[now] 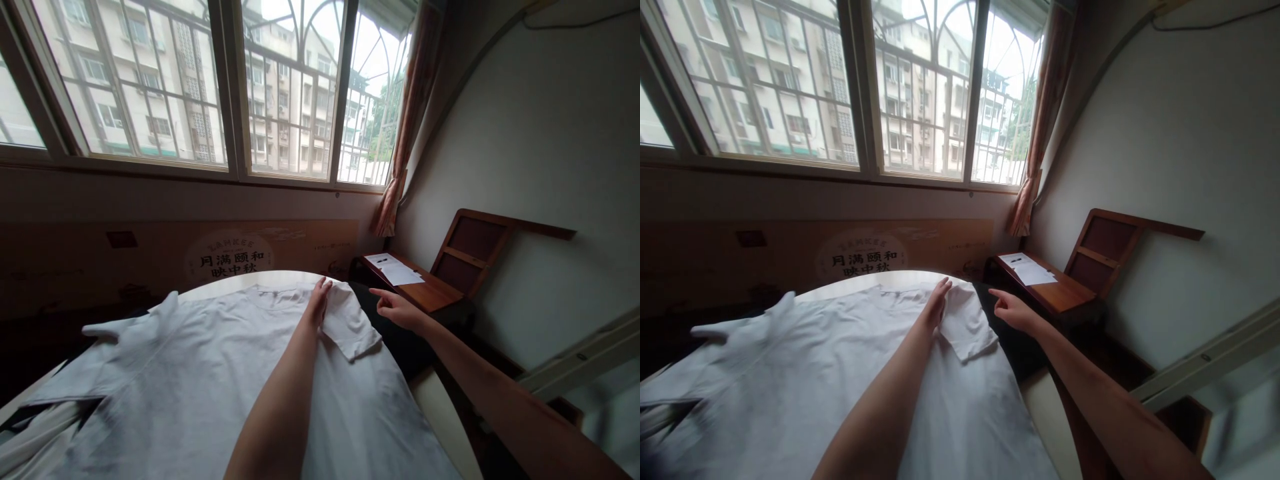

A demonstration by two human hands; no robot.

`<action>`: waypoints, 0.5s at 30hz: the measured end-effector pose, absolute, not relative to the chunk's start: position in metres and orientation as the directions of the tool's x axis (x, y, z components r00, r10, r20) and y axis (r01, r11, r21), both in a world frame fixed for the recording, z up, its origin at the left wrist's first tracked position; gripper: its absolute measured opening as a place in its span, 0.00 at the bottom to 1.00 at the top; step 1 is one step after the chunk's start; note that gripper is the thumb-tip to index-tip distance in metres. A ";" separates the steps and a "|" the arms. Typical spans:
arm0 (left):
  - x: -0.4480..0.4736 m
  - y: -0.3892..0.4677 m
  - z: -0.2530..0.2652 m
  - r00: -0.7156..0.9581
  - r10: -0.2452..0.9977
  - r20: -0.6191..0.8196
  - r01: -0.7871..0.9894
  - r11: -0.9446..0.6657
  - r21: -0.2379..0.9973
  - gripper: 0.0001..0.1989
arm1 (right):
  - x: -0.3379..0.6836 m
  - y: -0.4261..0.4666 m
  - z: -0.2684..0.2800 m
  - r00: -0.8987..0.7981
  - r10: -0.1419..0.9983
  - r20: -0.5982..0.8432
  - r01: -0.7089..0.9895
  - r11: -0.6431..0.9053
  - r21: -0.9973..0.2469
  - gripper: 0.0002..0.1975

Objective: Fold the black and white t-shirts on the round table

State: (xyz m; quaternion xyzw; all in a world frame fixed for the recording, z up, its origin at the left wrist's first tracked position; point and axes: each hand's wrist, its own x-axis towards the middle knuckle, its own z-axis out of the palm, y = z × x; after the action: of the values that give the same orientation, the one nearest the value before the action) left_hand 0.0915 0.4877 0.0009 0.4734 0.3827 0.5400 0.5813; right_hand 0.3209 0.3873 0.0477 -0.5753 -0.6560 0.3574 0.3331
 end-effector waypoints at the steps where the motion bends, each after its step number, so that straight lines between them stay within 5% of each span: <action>1: 0.092 0.487 0.002 0.111 0.991 0.069 -0.235 -0.042 0.971 0.30 | 0.329 0.385 0.041 -0.125 0.991 0.054 0.569 0.116 -0.814 0.38; 6: 0.082 0.494 0.011 0.073 0.996 0.048 0.063 -0.052 0.997 0.27 | 0.342 0.363 0.012 -0.345 0.937 0.055 0.717 0.301 -0.628 0.48; 15: 0.051 0.506 0.029 0.046 0.991 -0.128 0.603 0.075 0.794 0.31 | 0.316 0.347 -0.009 -0.206 0.971 0.118 0.914 0.234 -0.331 0.33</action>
State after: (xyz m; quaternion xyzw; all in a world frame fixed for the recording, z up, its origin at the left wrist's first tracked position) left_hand 0.0510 0.5063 0.0291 0.6257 0.6369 0.2667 0.3629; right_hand 0.3160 0.3467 -0.0090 -0.6117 -0.7708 0.0944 0.1513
